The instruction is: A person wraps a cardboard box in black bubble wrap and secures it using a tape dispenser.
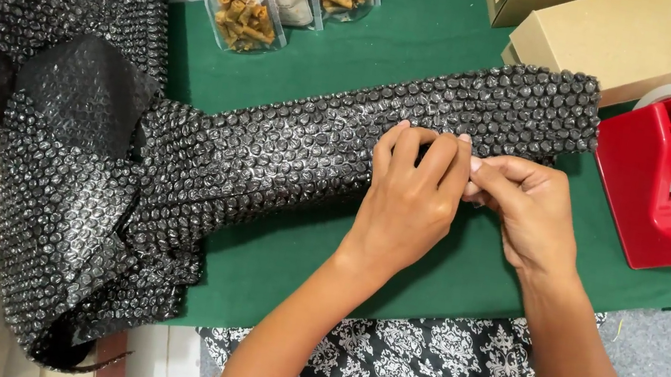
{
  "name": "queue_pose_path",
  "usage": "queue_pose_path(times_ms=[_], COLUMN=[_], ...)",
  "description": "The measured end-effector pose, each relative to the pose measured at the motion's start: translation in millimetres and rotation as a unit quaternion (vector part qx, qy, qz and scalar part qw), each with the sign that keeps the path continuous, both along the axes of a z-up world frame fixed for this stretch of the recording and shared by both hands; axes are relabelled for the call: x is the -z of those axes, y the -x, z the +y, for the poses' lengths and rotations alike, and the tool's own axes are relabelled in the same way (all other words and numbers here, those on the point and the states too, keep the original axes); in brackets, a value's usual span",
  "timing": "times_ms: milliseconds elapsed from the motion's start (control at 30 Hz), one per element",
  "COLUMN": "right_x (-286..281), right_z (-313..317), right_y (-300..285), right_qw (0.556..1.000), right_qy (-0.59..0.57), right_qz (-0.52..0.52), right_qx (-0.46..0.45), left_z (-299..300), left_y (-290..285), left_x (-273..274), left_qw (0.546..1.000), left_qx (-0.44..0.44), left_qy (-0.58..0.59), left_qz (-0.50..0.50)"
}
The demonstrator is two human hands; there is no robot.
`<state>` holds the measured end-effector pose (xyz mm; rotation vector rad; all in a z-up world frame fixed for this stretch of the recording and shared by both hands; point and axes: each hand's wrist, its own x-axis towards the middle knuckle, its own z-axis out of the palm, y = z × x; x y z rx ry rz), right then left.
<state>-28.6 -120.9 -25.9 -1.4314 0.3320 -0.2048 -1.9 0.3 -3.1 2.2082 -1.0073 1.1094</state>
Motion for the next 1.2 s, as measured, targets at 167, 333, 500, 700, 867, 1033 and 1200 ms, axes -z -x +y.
queue_pose_path(times_ms=[167,333,500,700,867,1033,1200], right_x=[-1,7,13,20,28,46,41], right_z=[1,0,7,12,17,16,11], right_y=[0,2,4,10,12,11,10], right_qw=[1.000,1.000,1.000,0.997,0.991,0.980,0.969], right_qy=[0.009,0.017,0.007,0.047,0.103,0.172,0.230], right_qz=[0.011,0.017,-0.003,-0.036,-0.040,-0.014,0.006], right_qx=[0.008,0.008,0.020,0.057,0.078,0.095,0.084], left_z=[2,1,1,1,0,0,0], left_y=[0,-1,-3,-2,-3,-6,-7], left_x=[-1,2,0,-1,1,3,-6], left_qw=[1.000,1.000,1.000,1.000,0.999,0.999,0.998], left_qx=[0.001,0.003,0.007,0.008,0.009,0.015,-0.009], left_qy=[0.000,0.008,0.015,0.023,0.025,0.022,0.030], left_qz=[-0.002,-0.015,-0.011,-0.015,-0.017,-0.028,-0.054])
